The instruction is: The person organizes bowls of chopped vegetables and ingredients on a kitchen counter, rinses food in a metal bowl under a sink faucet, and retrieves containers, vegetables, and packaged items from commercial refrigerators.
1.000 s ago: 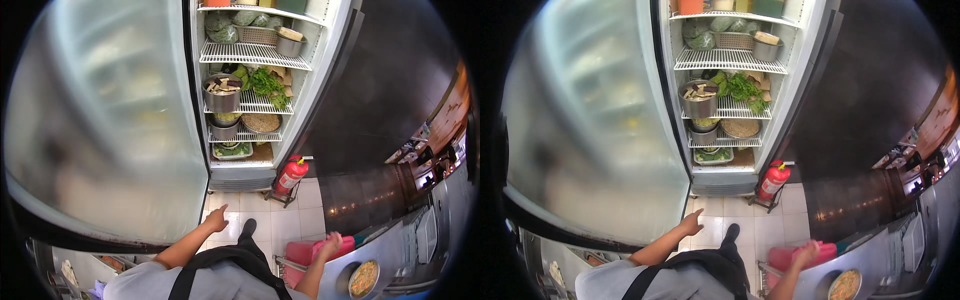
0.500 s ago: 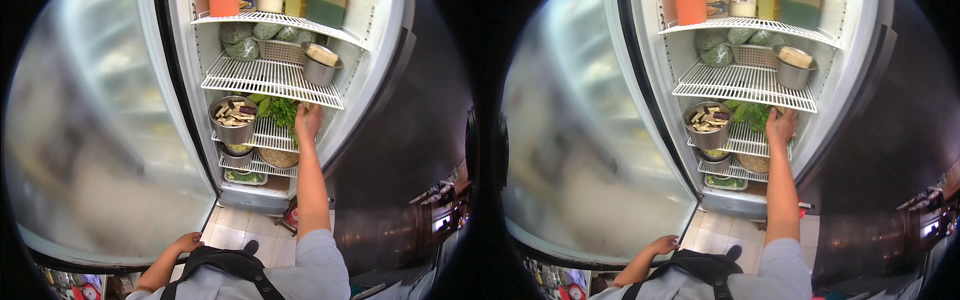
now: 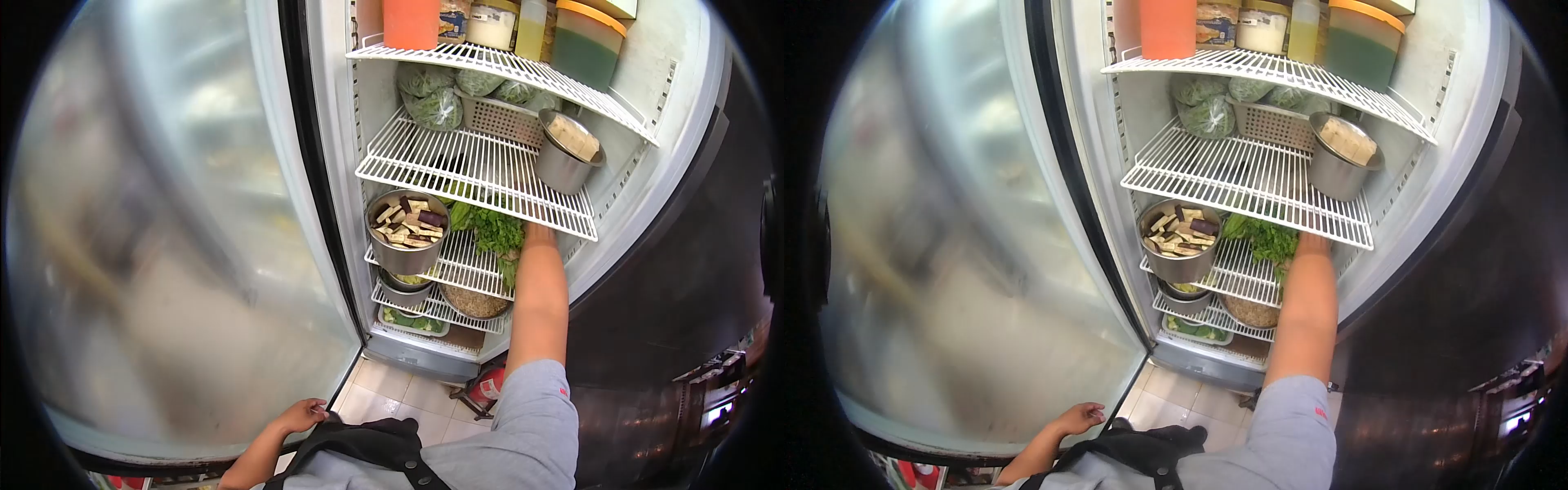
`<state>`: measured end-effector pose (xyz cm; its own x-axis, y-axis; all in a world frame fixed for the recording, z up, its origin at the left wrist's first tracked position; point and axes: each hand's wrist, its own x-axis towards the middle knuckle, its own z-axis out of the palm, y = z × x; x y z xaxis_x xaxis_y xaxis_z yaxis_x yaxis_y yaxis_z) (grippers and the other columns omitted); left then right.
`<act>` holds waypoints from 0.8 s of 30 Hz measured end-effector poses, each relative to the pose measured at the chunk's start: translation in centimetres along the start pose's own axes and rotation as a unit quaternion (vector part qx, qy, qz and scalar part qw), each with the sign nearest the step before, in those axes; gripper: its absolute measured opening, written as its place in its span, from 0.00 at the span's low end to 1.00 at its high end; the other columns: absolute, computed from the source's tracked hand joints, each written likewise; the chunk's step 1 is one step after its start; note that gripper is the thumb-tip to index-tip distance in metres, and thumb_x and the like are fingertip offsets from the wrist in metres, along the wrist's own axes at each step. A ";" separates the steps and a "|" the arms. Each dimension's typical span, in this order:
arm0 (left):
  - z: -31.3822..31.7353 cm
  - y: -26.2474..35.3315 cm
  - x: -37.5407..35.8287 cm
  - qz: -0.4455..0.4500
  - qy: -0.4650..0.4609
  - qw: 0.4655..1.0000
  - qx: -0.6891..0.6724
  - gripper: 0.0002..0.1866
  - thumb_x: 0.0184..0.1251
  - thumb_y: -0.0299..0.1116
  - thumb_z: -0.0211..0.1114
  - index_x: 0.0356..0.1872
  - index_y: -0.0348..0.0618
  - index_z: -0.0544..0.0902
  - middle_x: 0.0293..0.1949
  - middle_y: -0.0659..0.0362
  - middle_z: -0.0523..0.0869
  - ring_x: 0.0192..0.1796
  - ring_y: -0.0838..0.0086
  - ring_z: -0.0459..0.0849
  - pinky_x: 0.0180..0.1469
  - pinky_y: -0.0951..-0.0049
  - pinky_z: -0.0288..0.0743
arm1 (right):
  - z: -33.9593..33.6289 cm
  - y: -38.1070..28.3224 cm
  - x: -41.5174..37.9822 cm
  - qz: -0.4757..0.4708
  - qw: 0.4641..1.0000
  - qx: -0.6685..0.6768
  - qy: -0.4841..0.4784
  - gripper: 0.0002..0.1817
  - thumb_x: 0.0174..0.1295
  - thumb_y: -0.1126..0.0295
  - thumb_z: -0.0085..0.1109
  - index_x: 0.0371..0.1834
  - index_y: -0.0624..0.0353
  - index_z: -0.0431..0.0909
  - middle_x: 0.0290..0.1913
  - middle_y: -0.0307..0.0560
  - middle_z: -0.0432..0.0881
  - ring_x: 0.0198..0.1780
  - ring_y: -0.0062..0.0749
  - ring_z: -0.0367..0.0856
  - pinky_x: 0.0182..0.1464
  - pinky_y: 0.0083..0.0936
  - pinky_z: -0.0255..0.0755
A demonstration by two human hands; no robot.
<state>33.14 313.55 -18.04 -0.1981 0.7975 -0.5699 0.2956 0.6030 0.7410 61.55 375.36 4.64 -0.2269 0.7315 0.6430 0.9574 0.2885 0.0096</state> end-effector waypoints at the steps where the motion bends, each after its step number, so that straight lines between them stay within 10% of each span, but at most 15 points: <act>1: -0.3 -0.2 0.1 0.003 0.008 1.000 0.006 0.23 0.64 0.33 0.64 0.58 0.34 0.74 0.44 0.54 0.84 0.48 0.72 0.82 0.54 0.73 0.74 | 0.1 0.3 -0.2 -0.001 1.000 -0.002 0.005 0.26 0.63 0.49 0.48 0.58 0.53 0.76 0.60 0.50 0.76 0.60 0.51 0.72 0.63 0.46 0.62; 11: 0.8 1.2 4.2 0.064 -0.058 0.995 -0.052 0.25 0.63 0.37 0.66 0.57 0.33 0.75 0.40 0.57 0.85 0.44 0.77 0.81 0.49 0.76 0.74 | 0.5 3.1 -3.0 -0.025 0.991 0.051 0.117 0.24 0.66 0.51 0.45 0.56 0.53 0.77 0.59 0.49 0.76 0.59 0.49 0.73 0.63 0.45 0.63; 16: 2.0 12.9 6.7 0.116 -0.146 0.980 -0.065 0.24 0.68 0.39 0.62 0.61 0.37 0.72 0.50 0.55 0.82 0.53 0.74 0.79 0.58 0.73 0.72 | -1.3 2.6 -8.4 0.137 0.965 0.188 0.117 0.23 0.59 0.58 0.57 0.56 0.55 0.76 0.57 0.50 0.78 0.55 0.48 0.76 0.61 0.39 0.66; 18: 3.3 16.6 8.7 0.157 -0.175 0.971 -0.044 0.27 0.69 0.41 0.61 0.64 0.38 0.69 0.57 0.53 0.78 0.58 0.73 0.76 0.60 0.73 0.70 | -12.5 -2.3 -11.6 0.285 0.844 0.447 0.085 0.32 0.49 0.64 0.65 0.59 0.62 0.71 0.55 0.60 0.77 0.57 0.48 0.75 0.61 0.35 0.66; 24: 8.8 29.7 12.5 0.204 -0.238 0.928 -0.202 0.42 0.66 0.54 0.59 0.73 0.44 0.50 0.69 0.53 0.64 0.66 0.65 0.69 0.62 0.61 0.68 | -13.3 -4.4 -22.6 0.240 0.852 0.439 0.157 0.37 0.46 0.72 0.63 0.64 0.67 0.64 0.54 0.58 0.77 0.56 0.43 0.76 0.59 0.31 0.68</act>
<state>47.69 341.20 -6.28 0.3169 0.9193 -0.2336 -0.1382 0.2884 0.9475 64.80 349.35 0.27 0.3435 0.7335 0.5865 0.3935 0.4546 -0.7990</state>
